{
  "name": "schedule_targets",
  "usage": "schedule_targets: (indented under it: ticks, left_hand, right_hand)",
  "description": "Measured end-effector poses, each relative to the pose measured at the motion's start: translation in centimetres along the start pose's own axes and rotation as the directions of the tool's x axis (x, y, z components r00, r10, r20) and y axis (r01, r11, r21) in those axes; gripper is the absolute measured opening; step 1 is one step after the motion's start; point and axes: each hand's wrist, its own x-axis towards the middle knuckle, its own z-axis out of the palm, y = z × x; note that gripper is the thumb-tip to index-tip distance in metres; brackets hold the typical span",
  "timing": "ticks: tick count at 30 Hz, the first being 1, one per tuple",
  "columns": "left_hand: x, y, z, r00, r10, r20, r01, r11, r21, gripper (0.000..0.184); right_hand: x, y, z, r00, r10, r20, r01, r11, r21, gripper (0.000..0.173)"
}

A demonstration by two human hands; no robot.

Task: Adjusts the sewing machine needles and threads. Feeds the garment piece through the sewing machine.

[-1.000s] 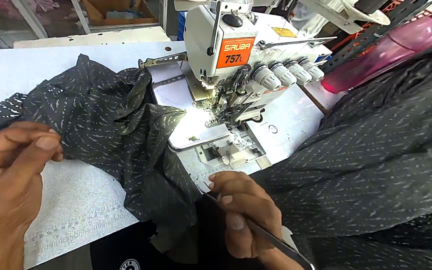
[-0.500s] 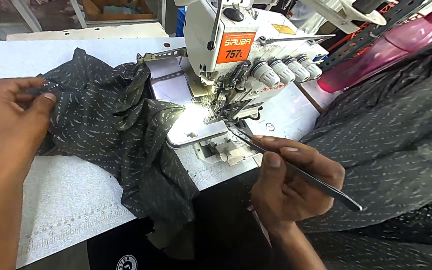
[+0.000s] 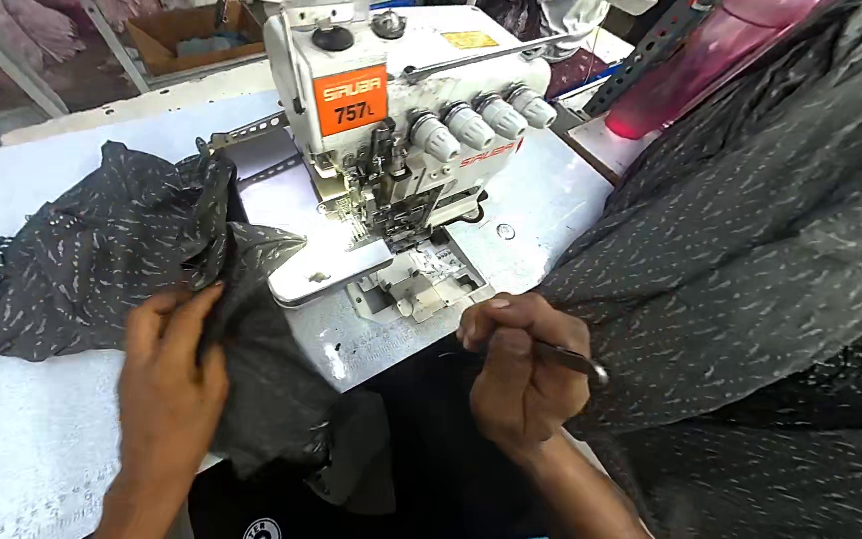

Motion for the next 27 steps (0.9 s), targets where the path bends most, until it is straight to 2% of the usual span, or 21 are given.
schedule_targets:
  ticks: [4, 7, 8, 10, 12, 14, 16, 19, 20, 22, 24, 27]
  left_hand:
    - [3.1, -0.9, -3.7, 0.987, 0.053, -0.149, -0.038, 0.994, 0.104, 0.032]
    - [5.4, -0.9, -4.2, 0.977, 0.077, -0.201, -0.037, 0.98, 0.193, 0.029]
    - [6.1, -0.7, -4.2, 0.984, 0.067, -0.165, -0.033, 0.979, 0.203, 0.03]
    - [7.2, 0.0, -4.4, 0.999, 0.021, 0.039, -0.029, 0.978, 0.207, 0.04]
    - [7.6, 0.9, -4.2, 0.979, -0.01, 0.205, -0.032, 0.979, 0.2, 0.055]
    - [7.3, 2.8, -3.9, 0.981, 0.008, 0.192, -0.038, 0.987, 0.154, 0.057]
    - [7.0, 4.5, -3.4, 0.989, 0.09, 0.117, -0.101, 0.991, 0.089, 0.049]
    - [7.1, 5.4, -2.0, 0.983, 0.16, 0.084, -0.162, 0.987, 0.01, 0.041]
    - [7.3, 5.4, -1.5, 0.984, 0.135, 0.114, -0.137, 0.991, 0.009, 0.041]
    - [7.9, 5.2, -0.8, 0.985, 0.055, 0.162, -0.058, 0.998, 0.011, 0.043]
    - [8.3, 5.5, -0.4, 0.986, 0.015, 0.167, -0.018, 1.0, 0.015, 0.042]
    - [8.4, 6.9, 0.2, 0.986, 0.026, 0.163, -0.035, 0.998, 0.05, 0.039]
  right_hand:
    - [-0.4, 0.7, -1.3, 0.999, 0.006, 0.052, -0.003, 0.998, -0.065, 0.028]
    - [-0.4, 1.6, -1.8, 0.999, -0.004, 0.049, 0.005, 1.0, -0.001, 0.036]
    - [-0.3, 1.9, -2.0, 0.999, -0.014, 0.046, 0.013, 0.999, 0.029, 0.038]
    - [0.0, 2.6, -2.5, 1.0, -0.018, 0.024, 0.017, 0.999, 0.042, 0.045]
    - [0.2, 3.1, -3.1, 1.0, -0.002, -0.027, 0.003, 1.0, 0.015, 0.047]
    - [0.2, 3.7, -3.5, 0.996, 0.031, -0.083, -0.025, 0.997, 0.076, 0.046]
    - [0.2, 4.0, -3.7, 0.989, 0.102, -0.105, -0.08, 0.978, 0.194, 0.044]
    - [0.5, 4.0, -3.4, 0.982, 0.175, -0.074, -0.14, 0.929, 0.344, 0.04]
    - [0.6, 3.9, -3.1, 0.983, 0.173, -0.06, -0.141, 0.923, 0.357, 0.034]
    - [0.9, 3.9, -2.1, 0.987, 0.152, -0.048, -0.126, 0.93, 0.346, 0.011]
    - [1.4, 4.1, -1.0, 0.99, 0.135, -0.042, -0.116, 0.944, 0.308, 0.013]
    - [2.2, 4.6, 0.3, 0.991, 0.125, -0.049, -0.11, 0.966, 0.235, 0.015]
